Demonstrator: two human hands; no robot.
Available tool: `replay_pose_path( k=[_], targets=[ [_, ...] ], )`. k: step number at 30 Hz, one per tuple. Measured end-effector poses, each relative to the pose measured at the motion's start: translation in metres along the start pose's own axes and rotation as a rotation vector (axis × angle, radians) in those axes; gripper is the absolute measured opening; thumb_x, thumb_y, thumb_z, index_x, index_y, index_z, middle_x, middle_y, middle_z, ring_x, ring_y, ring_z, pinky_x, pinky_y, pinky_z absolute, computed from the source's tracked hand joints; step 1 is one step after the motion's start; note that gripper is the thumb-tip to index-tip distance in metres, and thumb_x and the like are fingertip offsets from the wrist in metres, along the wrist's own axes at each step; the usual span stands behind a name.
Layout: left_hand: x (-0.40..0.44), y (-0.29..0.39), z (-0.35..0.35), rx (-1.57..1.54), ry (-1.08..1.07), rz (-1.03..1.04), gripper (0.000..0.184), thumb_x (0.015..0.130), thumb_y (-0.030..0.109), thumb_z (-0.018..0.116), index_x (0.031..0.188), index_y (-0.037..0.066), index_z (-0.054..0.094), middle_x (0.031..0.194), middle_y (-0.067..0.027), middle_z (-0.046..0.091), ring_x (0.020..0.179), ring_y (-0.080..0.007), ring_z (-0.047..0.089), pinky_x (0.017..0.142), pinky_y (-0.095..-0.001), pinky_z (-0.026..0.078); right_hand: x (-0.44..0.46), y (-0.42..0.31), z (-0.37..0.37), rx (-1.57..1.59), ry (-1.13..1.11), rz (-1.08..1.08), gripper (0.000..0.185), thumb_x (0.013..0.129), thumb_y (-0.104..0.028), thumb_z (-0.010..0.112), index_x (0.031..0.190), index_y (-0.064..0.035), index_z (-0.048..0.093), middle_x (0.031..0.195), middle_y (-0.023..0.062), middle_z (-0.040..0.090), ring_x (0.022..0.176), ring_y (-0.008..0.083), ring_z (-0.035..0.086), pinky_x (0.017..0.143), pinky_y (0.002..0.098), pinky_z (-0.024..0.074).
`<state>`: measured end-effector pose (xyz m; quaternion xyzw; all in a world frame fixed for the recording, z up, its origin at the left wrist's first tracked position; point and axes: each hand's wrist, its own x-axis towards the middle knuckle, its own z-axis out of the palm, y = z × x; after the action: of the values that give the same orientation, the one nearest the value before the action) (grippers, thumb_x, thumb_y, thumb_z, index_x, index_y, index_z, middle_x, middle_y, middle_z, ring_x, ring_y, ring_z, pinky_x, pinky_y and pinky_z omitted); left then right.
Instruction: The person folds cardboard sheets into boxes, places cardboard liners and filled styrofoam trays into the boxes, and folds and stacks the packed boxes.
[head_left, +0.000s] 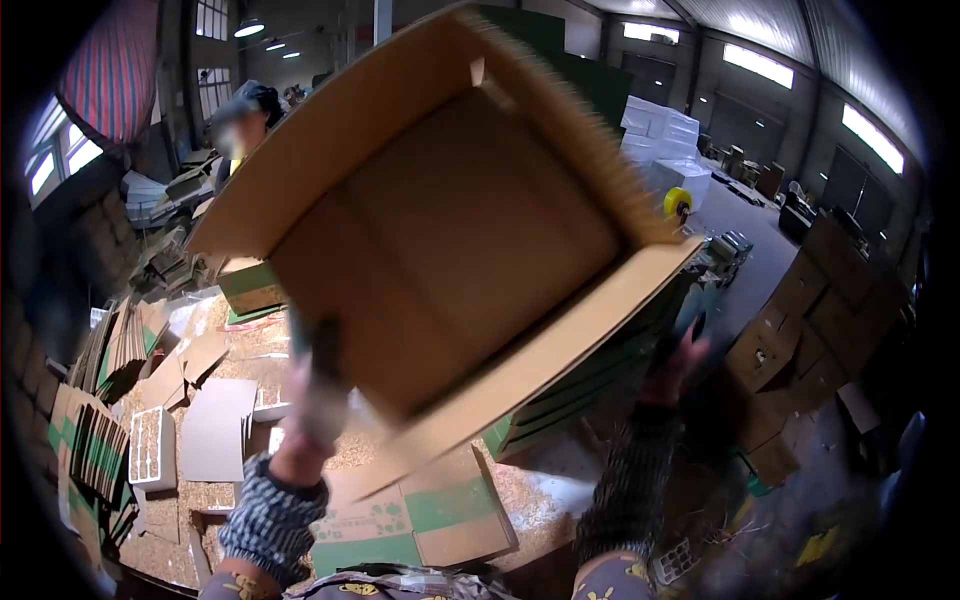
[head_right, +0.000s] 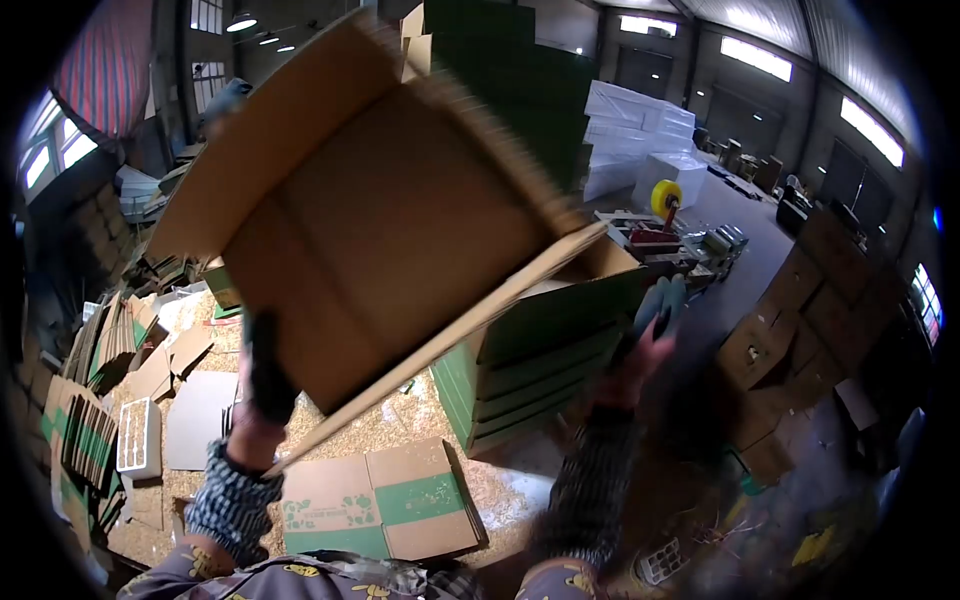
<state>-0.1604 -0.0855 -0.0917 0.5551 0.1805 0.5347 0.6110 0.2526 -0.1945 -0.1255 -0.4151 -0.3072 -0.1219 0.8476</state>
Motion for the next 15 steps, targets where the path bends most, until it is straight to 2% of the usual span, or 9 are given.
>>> replay_pose_path(
  k=[2,3,4,5,6,8,12,13,15],
  targets=[
    [0.035,-0.009,0.055,0.018,-0.051,-0.022,0.059,0.099,0.031,0.049,0.146,0.006,0.024,0.138,-0.0112,0.045,0.118,-0.0219,0.052,0.093,-0.0365,0.049,0.031,0.095,-0.030,0.316,-0.099,0.246,0.035,0.098,-0.019,0.048,0.124,0.0025,0.055,0.111,0.0117,0.062,0.095,0.0196,0.060,0.084,0.0321,0.0485],
    [0.052,-0.011,0.081,0.054,-0.073,-0.090,0.062,0.100,0.032,0.048,0.149,0.006,0.020,0.141,-0.0114,0.043,0.120,-0.0220,0.051,0.093,-0.0371,0.049,0.031,0.131,-0.043,0.211,-0.131,0.213,0.038,0.098,-0.026,0.048,0.122,0.0017,0.057,0.111,0.0111,0.063,0.097,0.0191,0.059,0.085,0.0318,0.0477],
    [0.060,0.004,0.111,0.032,-0.060,-0.359,0.065,0.097,0.041,0.051,0.150,0.014,0.023,0.145,-0.0115,0.038,0.114,-0.0254,0.056,0.085,-0.0395,0.054,0.031,0.141,-0.046,0.085,-0.109,0.159,0.045,0.097,-0.033,0.050,0.124,0.0018,0.056,0.114,0.0115,0.062,0.098,0.0199,0.059,0.087,0.0322,0.0469],
    [0.077,-0.007,0.113,0.037,-0.139,-0.445,0.064,0.096,0.043,0.051,0.149,0.017,0.028,0.145,-0.0116,0.038,0.112,-0.0258,0.057,0.084,-0.0403,0.054,0.029,0.149,-0.048,-0.042,-0.080,0.109,0.051,0.096,-0.040,0.051,0.126,0.0020,0.054,0.117,0.0118,0.061,0.100,0.0207,0.058,0.089,0.0326,0.0460],
    [0.085,-0.022,0.107,0.042,-0.204,-0.547,0.062,0.095,0.046,0.052,0.148,0.019,0.032,0.145,-0.0118,0.038,0.109,-0.0262,0.059,0.083,-0.0411,0.055,0.026,0.155,-0.054,-0.155,-0.053,0.079,0.051,0.095,-0.039,0.053,0.126,0.0021,0.054,0.117,0.0122,0.061,0.101,0.0213,0.058,0.090,0.0332,0.0456],
    [0.078,-0.036,0.088,0.179,-0.273,-0.486,0.058,0.096,0.043,0.052,0.146,0.016,0.036,0.144,-0.0131,0.040,0.106,-0.0266,0.060,0.085,-0.0410,0.055,0.016,0.148,-0.066,-0.327,-0.026,0.061,0.051,0.093,-0.038,0.056,0.126,0.0022,0.054,0.118,0.0130,0.061,0.103,0.0224,0.058,0.092,0.0343,0.0450],
    [0.010,-0.075,-0.019,0.265,-0.218,-0.470,0.053,0.098,0.031,0.053,0.142,0.004,0.040,0.137,-0.0134,0.049,0.117,-0.0254,0.055,0.098,-0.0360,0.046,-0.097,0.111,-0.104,-0.668,0.002,-0.045,0.052,0.089,-0.035,0.062,0.125,0.0026,0.054,0.118,0.0146,0.061,0.107,0.0247,0.057,0.095,0.0365,0.0436],
    [-0.026,-0.100,-0.068,0.483,-0.107,-0.510,0.060,0.094,0.036,0.058,0.142,0.005,0.040,0.135,-0.0145,0.050,0.117,-0.0270,0.054,0.100,-0.0367,0.044,-0.148,0.105,-0.121,-0.730,-0.050,0.004,0.053,0.088,-0.034,0.064,0.124,0.0027,0.055,0.119,0.0149,0.061,0.108,0.0253,0.057,0.096,0.0371,0.0433],
    [-0.111,-0.144,-0.175,0.981,0.102,-0.660,0.077,0.085,0.050,0.064,0.144,0.007,0.038,0.136,-0.0197,0.048,0.123,-0.0331,0.047,0.103,-0.0396,0.040,-0.267,0.110,-0.153,-0.784,-0.299,0.336,0.053,0.086,-0.033,0.067,0.124,0.0029,0.055,0.119,0.0157,0.061,0.111,0.0264,0.056,0.098,0.0382,0.0426]
  ],
)
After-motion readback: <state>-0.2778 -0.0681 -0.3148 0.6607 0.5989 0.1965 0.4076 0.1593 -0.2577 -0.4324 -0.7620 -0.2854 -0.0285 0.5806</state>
